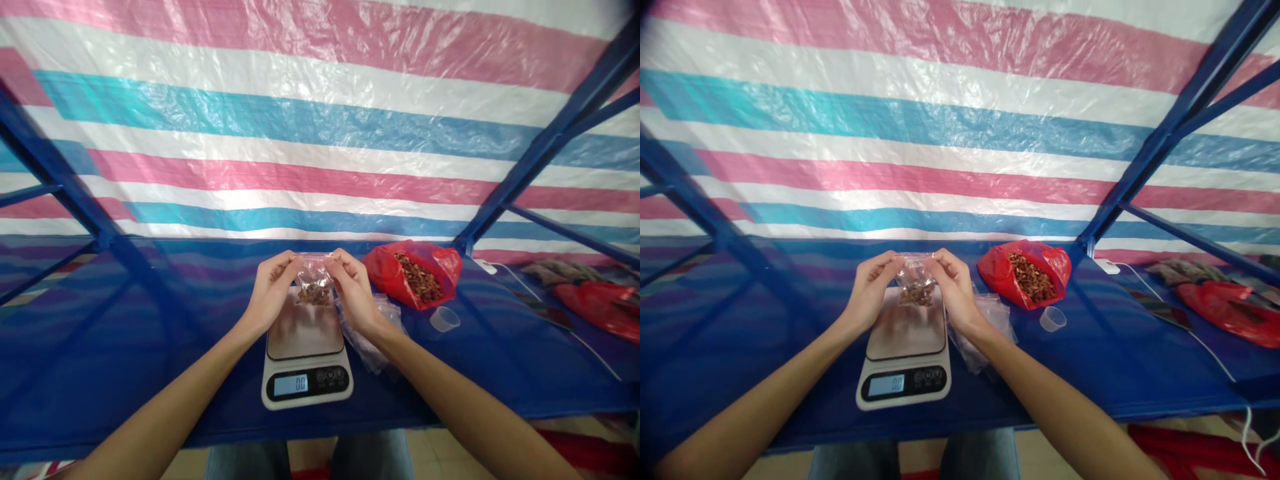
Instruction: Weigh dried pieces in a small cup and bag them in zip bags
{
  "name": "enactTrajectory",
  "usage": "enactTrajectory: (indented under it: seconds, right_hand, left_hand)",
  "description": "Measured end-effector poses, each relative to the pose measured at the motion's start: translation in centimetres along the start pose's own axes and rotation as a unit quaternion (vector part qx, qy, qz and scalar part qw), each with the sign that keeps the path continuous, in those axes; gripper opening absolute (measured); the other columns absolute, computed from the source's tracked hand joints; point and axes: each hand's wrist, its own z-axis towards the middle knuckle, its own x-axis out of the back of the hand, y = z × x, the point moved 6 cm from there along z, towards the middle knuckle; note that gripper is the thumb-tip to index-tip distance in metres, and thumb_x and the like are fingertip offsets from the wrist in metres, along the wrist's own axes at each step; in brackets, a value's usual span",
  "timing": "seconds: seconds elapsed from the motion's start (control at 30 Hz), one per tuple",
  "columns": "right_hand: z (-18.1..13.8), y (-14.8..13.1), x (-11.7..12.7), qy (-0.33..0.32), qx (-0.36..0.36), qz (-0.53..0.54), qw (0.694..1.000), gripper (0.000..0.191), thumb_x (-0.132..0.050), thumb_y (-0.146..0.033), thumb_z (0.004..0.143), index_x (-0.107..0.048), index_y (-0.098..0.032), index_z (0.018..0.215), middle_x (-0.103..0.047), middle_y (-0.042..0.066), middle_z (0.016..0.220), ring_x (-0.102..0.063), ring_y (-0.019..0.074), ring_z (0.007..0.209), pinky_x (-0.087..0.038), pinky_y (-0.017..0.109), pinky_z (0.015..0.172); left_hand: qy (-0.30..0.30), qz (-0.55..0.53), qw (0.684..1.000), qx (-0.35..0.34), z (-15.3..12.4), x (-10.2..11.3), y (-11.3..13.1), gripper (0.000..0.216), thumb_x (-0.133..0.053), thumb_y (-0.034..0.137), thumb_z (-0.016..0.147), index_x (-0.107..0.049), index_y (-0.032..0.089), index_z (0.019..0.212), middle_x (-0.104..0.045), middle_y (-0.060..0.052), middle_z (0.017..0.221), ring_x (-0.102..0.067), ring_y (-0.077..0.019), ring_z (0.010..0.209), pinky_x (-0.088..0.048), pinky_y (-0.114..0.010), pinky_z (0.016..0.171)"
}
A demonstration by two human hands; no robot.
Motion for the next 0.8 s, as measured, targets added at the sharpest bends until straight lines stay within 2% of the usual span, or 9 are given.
enactTrajectory:
  seconds: [0.17, 0.37, 0.47, 0.57, 0.7, 0.8]
  right_hand:
    - [-0.2, 0.1, -0.6, -0.016, 0.004, 0.008, 1.000, 0.030, -0.076, -0.042, 0.096, -0.063, -0.021, 0.079, -0.054, -0.003, 0.074, -0.045, 0.0134, 0.067, -0.038, 0.026, 0.065]
    - [-0.1, 0.1, -0.4, 0.003, 0.019, -0.011, 1.000, 0.031, -0.074, -0.041, 0.095, -0.060, -0.022, 0.075, -0.050, -0.003, 0.071, -0.043, 0.0139, 0.065, -0.036, 0.027, 0.063]
    - [0.1, -0.1, 0.0, 0.012, 0.028, -0.031, 0.999, 0.031, -0.073, -0.040, 0.095, -0.058, -0.022, 0.075, -0.050, -0.004, 0.070, -0.043, 0.0137, 0.065, -0.036, 0.026, 0.062]
    - [0.3, -0.4, -0.1, -0.004, 0.036, -0.042, 0.998, 0.033, -0.072, -0.044, 0.095, -0.059, -0.022, 0.075, -0.055, -0.003, 0.072, -0.047, 0.0137, 0.066, -0.040, 0.026, 0.065]
    - [0.1, -0.6, -1.2, -0.042, 0.022, -0.048, 0.998, 0.035, -0.076, -0.053, 0.092, -0.067, -0.021, 0.080, -0.066, 0.000, 0.080, -0.056, 0.0160, 0.073, -0.047, 0.029, 0.073]
    - [-0.2, -0.7, -1.6, -0.043, 0.019, -0.044, 0.998, 0.033, -0.079, -0.054, 0.089, -0.073, -0.022, 0.085, -0.070, 0.002, 0.085, -0.061, 0.0183, 0.080, -0.050, 0.030, 0.078]
  left_hand:
    - [0.025, -0.011, 1.000, -0.013, 0.1, 0.2, 0.5, 0.035, -0.076, 0.046, 0.094, -0.070, 0.016, 0.077, -0.065, 0.000, 0.072, -0.057, -0.0125, 0.067, -0.045, -0.023, 0.065]
    - [0.035, 0.015, 0.999, -0.016, 0.0, 0.2, 0.1, 0.033, -0.075, 0.047, 0.095, -0.074, 0.017, 0.081, -0.070, -0.001, 0.074, -0.061, -0.0142, 0.068, -0.047, -0.024, 0.066]
    - [0.021, 0.029, 0.999, -0.016, -0.2, -0.2, 0.2, 0.034, -0.074, 0.048, 0.096, -0.075, 0.017, 0.081, -0.072, -0.002, 0.074, -0.063, -0.0153, 0.069, -0.048, -0.025, 0.067]
    - [0.005, 0.037, 0.999, -0.008, -0.3, -0.5, 0.4, 0.032, -0.076, 0.047, 0.094, -0.076, 0.017, 0.083, -0.074, -0.003, 0.076, -0.065, -0.0160, 0.071, -0.050, -0.026, 0.070]
    - [0.009, 0.024, 1.000, 0.002, -0.4, -0.7, 0.7, 0.029, -0.079, 0.045, 0.091, -0.076, 0.017, 0.084, -0.074, -0.003, 0.077, -0.065, -0.0159, 0.070, -0.051, -0.026, 0.070]
    - [0.006, 0.023, 1.000, 0.005, -0.4, -0.8, 0.8, 0.029, -0.079, 0.045, 0.090, -0.075, 0.018, 0.083, -0.073, -0.002, 0.075, -0.064, -0.0162, 0.069, -0.051, -0.026, 0.068]
